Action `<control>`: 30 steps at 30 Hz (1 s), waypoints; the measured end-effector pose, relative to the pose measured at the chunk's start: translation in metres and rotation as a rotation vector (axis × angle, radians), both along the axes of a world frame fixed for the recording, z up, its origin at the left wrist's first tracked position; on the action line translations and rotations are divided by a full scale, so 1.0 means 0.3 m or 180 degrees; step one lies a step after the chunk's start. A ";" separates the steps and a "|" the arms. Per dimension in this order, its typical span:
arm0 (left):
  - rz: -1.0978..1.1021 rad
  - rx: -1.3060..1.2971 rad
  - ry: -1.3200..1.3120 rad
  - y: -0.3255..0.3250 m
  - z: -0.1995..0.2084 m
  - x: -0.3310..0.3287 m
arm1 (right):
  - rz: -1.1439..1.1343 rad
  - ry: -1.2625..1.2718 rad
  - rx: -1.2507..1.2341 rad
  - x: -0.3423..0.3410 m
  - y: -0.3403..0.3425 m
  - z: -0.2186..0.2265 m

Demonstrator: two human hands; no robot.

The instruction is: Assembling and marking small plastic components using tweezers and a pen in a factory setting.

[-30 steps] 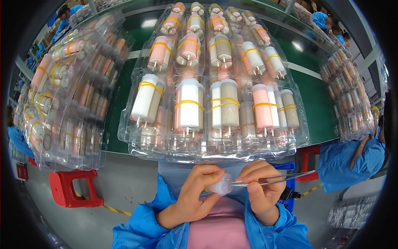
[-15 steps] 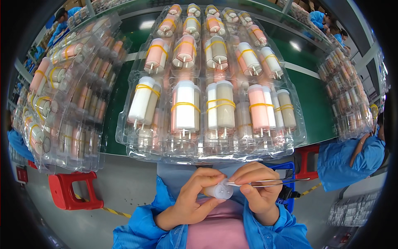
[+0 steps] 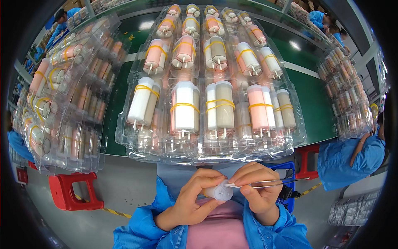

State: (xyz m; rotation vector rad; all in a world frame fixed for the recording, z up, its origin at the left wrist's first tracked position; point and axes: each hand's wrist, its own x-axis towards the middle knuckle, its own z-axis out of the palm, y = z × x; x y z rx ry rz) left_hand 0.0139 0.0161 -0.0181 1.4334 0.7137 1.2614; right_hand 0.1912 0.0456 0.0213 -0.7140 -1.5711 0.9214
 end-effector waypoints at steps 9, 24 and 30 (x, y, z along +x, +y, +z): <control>-0.0246 0.0193 0.0252 0.007 -0.002 -0.016 | -0.0131 -0.0025 0.0023 -0.013 -0.001 0.000; -0.0245 0.0205 0.0185 0.000 0.008 -0.015 | -0.0027 -0.0500 0.0228 -0.010 0.005 0.031; 0.0184 0.0746 0.0800 0.020 0.014 -0.010 | -0.0084 -0.0957 0.0349 -0.008 0.006 0.050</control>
